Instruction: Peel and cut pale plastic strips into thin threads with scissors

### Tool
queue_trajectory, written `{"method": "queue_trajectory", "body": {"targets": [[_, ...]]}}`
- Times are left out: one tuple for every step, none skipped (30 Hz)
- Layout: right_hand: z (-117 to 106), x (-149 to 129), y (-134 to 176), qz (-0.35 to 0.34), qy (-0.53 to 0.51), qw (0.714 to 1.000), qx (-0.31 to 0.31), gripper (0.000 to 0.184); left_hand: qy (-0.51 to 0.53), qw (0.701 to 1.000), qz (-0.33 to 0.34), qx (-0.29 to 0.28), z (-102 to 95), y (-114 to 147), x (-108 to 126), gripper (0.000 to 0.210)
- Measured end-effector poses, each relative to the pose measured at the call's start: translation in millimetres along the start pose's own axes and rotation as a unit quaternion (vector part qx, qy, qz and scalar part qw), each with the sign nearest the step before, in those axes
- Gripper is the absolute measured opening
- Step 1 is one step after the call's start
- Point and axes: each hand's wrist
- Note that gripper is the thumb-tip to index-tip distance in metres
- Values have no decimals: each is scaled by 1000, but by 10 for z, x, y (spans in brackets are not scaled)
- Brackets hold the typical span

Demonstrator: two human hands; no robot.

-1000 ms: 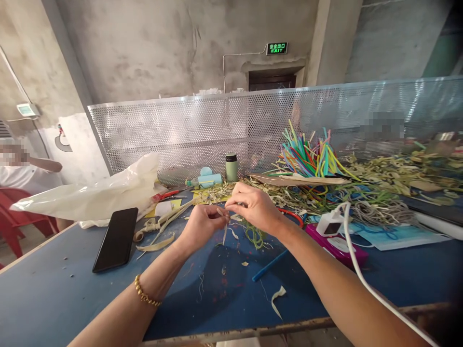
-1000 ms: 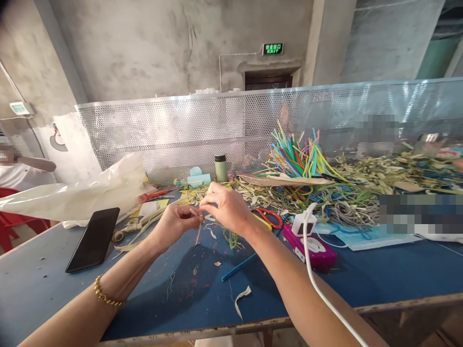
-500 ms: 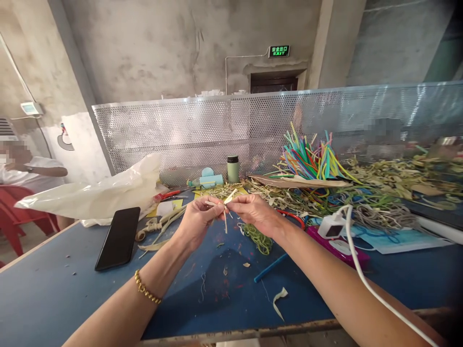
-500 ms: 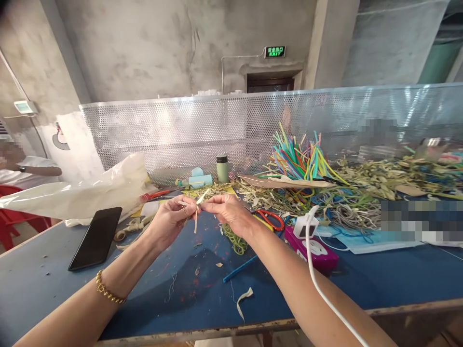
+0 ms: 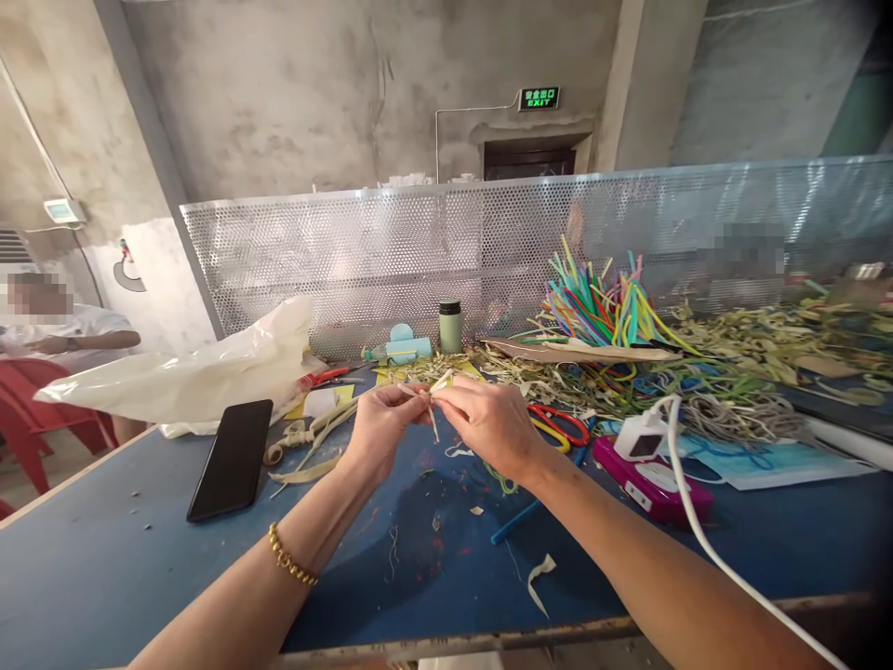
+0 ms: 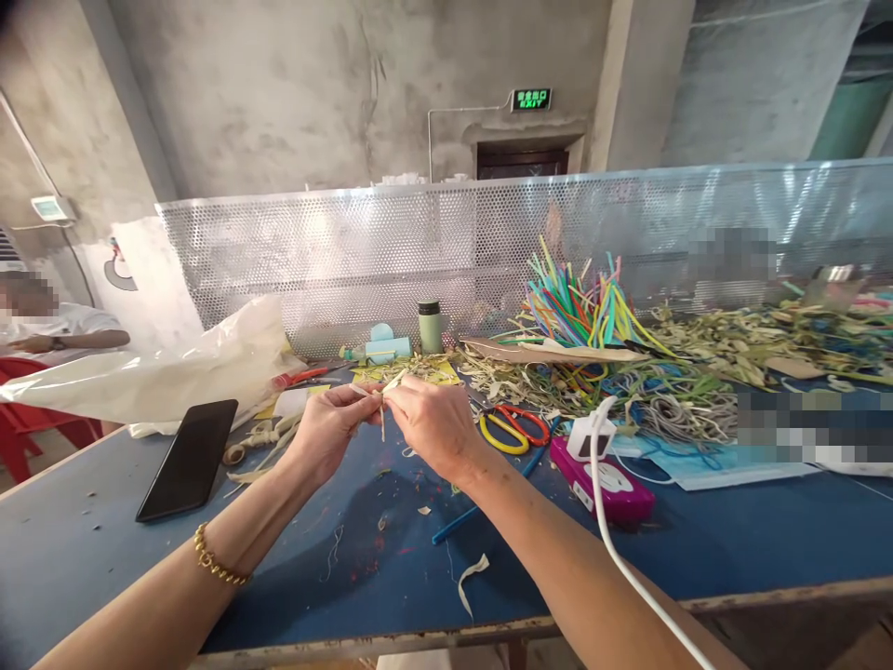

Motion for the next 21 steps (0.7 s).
{"method": "queue_trajectory", "body": {"targets": [[0,4,-1,-2,5,1000,0,24,-6,1000,10,-4,-2,2,2,23],[-1,8,-3,-4,10,1000,0,23,-11,1000,18,-7,-3,4,5,23],[-3,10,-6,-6,16,1000,0,24,-14,1000,22,-7,-2,7,8,22],[-6,11,-8,-10,23,1000,1,24,-17,1000,22,-6,0,10,12,21],[-9,11,-10,-15,29,999,3,25,-19,1000,18,-2,4,13,15,20],[-14,8,-12,-21,35,999,5,26,-19,1000,12,4,10,16,17,19],[-18,4,-13,-28,40,999,7,27,-18,1000,7,11,16,19,18,18],[-22,0,-14,-34,44,998,9,27,-17,1000,4,20,24,21,18,17],[-26,-3,-14,-40,47,998,10,28,-13,1000,3,27,32,22,16,16],[-29,-6,-15,-45,49,998,12,27,-9,999,4,33,39,23,14,16],[-30,-8,-15,-51,52,997,12,27,-5,999,6,38,45,25,11,15],[-31,-9,-16,-57,55,997,11,26,-1,999,8,40,51,26,8,15],[-30,-9,-16,-63,59,996,9,26,1,999,10,43,55,28,5,15],[-29,-8,-16,-69,63,996,7,26,1,999,12,45,58,30,2,14],[-28,-8,-16,-73,67,995,4,25,-1,999,13,46,59,33,0,14],[-27,-9,-15,-77,70,995,0,25,-4,999,14,48,60,36,-3,14],[-27,-10,-14,-80,71,994,-3,24,-7,999,14,49,61,38,-5,14],[-28,-12,-13,-82,72,994,-5,24,-10,999,14,50,61,40,-6,14],[-30,-14,-11,-84,71,994,-7,24,-13,999,13,50,62,42,-6,14],[-33,-17,-9,-85,69,994,-8,25,-16,998,13,51,62,43,-5,14],[-39,-19,-8,-85,66,994,-8,25,-19,998,13,52,62,44,-4,14]]}}
Point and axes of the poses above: each hand's wrist, its own y-axis away from the middle knuckle, its own z-axis out of the palm, x = y × z
